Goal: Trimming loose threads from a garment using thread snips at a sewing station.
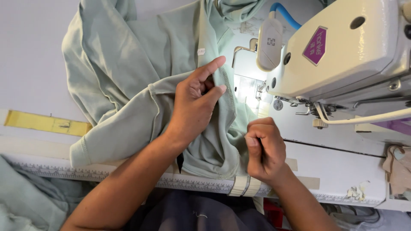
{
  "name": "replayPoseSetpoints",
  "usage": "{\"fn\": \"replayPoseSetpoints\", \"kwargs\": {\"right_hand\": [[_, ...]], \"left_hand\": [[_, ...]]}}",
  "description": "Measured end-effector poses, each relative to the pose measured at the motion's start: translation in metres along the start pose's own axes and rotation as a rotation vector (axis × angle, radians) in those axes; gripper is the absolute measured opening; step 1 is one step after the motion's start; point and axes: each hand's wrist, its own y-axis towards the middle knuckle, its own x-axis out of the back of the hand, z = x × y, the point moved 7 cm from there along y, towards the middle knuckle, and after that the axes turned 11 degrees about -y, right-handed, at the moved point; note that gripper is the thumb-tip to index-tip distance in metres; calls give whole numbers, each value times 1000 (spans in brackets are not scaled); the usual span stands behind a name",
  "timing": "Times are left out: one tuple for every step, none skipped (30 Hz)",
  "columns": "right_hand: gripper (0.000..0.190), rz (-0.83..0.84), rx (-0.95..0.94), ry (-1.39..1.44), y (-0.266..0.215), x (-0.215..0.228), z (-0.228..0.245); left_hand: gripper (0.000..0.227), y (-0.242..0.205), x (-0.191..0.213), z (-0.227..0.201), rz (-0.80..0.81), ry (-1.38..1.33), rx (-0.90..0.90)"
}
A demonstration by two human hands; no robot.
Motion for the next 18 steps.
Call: {"fn": "replayPoseSetpoints", "kwargs": {"right_hand": [[20, -11, 4, 30, 4, 3, 6], [20, -16, 7, 30, 11, 4, 10], [22, 13, -28, 134, 17, 3, 12], [25, 42, -62, 239, 22, 3, 15], [25, 34, -57, 233, 24, 2, 19], [26, 7, -107, 365, 25, 3, 20], [27, -27, -154, 500, 27, 2, 21], [27, -40, -146, 497, 23, 6, 26], [23, -41, -228, 529, 20, 6, 24], [19, -42, -309, 562, 17, 6, 22], [19, -53, -298, 563, 18, 13, 25], [17, -73, -291, 427, 18, 22, 27], [16, -89, -284, 294, 18, 31, 30], [16, -95, -275, 298, 19, 33, 34], [11, -100, -234, 201, 21, 36, 40], [22, -105, -193, 105, 23, 39, 46], [22, -121, -186, 110, 29, 42, 49], [18, -92, -168, 26, 37, 43, 54]], "left_hand": [[53, 0, -1, -1, -1, 3, 5], [53, 0, -1, -1, 2, 5, 0], [52, 1, -2, -1, 4, 5, -13], [52, 1, -4, -2, 6, 5, -26], [52, 0, -4, -1, 15, 5, -32], [53, -1, -6, -5, 27, 13, -88], [53, -2, -7, -10, 42, 26, -146], [53, -9, -14, -25, 55, 31, -155], [53, -14, -19, -45, 51, 37, -206], [53, -19, -23, -64, 47, 43, -258], [53, -25, -28, -76, 57, 48, -269], [54, -33, -33, -90, 79, 90, -314], [54, -42, -37, -103, 95, 132, -358], [54, -48, -43, -108, 98, 137, -368], [55, -55, -50, -116, 123, 180, -415], [55, -63, -58, -124, 147, 224, -461], [55, -71, -66, -130, 157, 234, -473], [54, -78, -74, -135, 167, 257, -474]]}}
